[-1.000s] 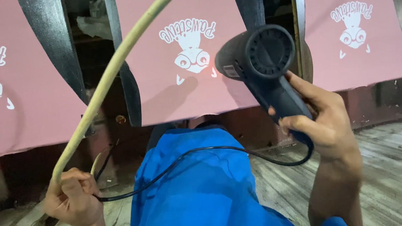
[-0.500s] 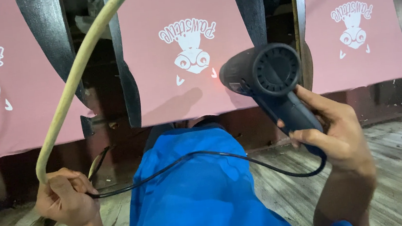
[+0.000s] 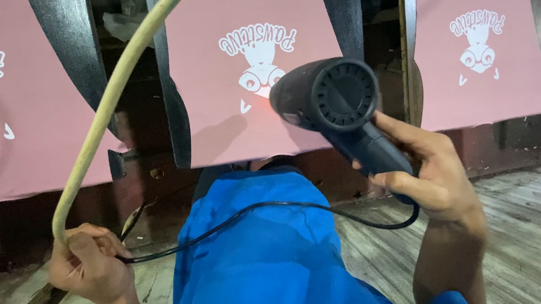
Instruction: Using a handheld heat gun to dry ink on screen-printed fabric pieces laid out on a production line.
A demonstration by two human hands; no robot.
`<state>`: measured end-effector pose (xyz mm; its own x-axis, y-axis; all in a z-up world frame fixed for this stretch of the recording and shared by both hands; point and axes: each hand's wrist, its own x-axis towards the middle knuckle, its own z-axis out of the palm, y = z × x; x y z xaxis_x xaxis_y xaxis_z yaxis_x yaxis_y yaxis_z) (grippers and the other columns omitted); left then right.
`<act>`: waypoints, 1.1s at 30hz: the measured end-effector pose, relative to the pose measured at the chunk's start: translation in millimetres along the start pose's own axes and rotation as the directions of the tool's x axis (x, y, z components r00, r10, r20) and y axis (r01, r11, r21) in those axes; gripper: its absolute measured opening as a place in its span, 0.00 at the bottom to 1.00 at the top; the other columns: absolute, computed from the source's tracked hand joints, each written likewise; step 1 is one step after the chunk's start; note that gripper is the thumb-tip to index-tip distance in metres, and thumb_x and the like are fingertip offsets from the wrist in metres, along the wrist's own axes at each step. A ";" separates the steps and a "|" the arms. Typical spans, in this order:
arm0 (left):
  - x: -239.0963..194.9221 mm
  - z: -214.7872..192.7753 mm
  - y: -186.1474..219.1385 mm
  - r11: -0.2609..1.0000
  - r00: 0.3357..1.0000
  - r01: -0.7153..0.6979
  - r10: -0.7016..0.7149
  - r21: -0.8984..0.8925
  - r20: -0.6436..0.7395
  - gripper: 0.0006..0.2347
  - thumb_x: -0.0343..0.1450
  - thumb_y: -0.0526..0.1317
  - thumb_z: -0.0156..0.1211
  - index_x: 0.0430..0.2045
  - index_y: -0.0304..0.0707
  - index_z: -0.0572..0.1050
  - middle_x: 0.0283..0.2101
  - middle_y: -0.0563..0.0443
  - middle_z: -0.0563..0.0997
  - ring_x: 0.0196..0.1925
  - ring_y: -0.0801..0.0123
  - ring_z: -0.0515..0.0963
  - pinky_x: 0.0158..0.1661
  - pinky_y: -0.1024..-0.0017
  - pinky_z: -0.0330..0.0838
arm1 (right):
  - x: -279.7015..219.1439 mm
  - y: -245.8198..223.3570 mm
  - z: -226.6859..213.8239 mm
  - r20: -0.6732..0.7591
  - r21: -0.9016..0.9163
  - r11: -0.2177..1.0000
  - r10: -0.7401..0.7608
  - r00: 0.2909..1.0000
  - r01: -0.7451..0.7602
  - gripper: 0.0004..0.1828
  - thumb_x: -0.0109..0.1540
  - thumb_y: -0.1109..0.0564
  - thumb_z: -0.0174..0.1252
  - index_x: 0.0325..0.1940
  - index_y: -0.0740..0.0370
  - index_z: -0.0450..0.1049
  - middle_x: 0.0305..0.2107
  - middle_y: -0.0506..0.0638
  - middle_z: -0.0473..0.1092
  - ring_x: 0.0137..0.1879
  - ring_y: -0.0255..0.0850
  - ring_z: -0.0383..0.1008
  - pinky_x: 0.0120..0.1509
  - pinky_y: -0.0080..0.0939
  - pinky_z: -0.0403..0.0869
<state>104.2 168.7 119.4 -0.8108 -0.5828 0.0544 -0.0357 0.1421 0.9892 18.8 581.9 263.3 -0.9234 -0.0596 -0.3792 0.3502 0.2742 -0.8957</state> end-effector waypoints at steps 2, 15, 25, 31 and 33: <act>-0.9 -5.9 -3.1 1.000 1.000 0.003 -0.002 0.010 -0.021 0.14 0.83 0.31 0.42 0.25 0.30 0.67 0.16 0.50 0.59 0.13 0.71 0.57 0.15 0.73 0.56 | -8.7 5.0 -16.4 -0.034 -0.086 0.996 0.012 0.999 -0.015 0.47 0.46 0.68 0.61 0.72 0.67 0.62 0.39 0.69 0.77 0.37 0.51 0.81 0.36 0.42 0.82; -6.4 -2.3 7.3 0.997 0.998 -0.057 0.057 0.056 -0.003 0.15 0.83 0.31 0.41 0.26 0.28 0.69 0.16 0.48 0.60 0.13 0.69 0.58 0.15 0.74 0.59 | 17.1 -18.8 28.4 0.145 0.008 1.000 -0.005 0.989 0.004 0.45 0.48 0.64 0.59 0.72 0.66 0.63 0.32 0.66 0.78 0.22 0.45 0.75 0.24 0.37 0.78; -20.1 -19.4 -3.7 0.999 0.995 -0.017 0.020 0.034 -0.093 0.16 0.85 0.38 0.45 0.24 0.33 0.67 0.15 0.51 0.59 0.13 0.71 0.58 0.15 0.73 0.58 | 25.9 -19.9 26.9 0.186 -0.131 0.990 -0.032 0.982 0.057 0.45 0.47 0.65 0.60 0.71 0.67 0.64 0.38 0.64 0.78 0.42 0.50 0.84 0.39 0.40 0.81; -18.3 -21.6 -1.5 0.998 0.993 0.000 0.007 0.055 -0.119 0.16 0.84 0.37 0.46 0.25 0.30 0.70 0.15 0.51 0.61 0.13 0.72 0.59 0.15 0.75 0.57 | 27.5 -27.7 33.7 0.171 -0.176 0.982 -0.031 0.985 0.062 0.46 0.46 0.66 0.58 0.72 0.65 0.65 0.36 0.61 0.76 0.39 0.44 0.80 0.38 0.37 0.78; -17.9 -24.9 -6.0 0.999 0.992 -0.001 0.007 0.052 -0.125 0.16 0.85 0.42 0.48 0.27 0.31 0.70 0.15 0.52 0.60 0.13 0.70 0.61 0.16 0.74 0.58 | 24.3 -22.0 28.6 0.242 -0.205 0.975 -0.028 0.970 0.080 0.44 0.48 0.60 0.60 0.71 0.62 0.64 0.46 0.61 0.78 0.45 0.48 0.85 0.45 0.41 0.83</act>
<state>133.4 158.4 115.9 -0.7317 -0.6771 0.0783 -0.0657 0.1844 0.9807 -6.9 547.0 267.1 -0.8673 -0.2980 -0.3988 0.2356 0.4599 -0.8561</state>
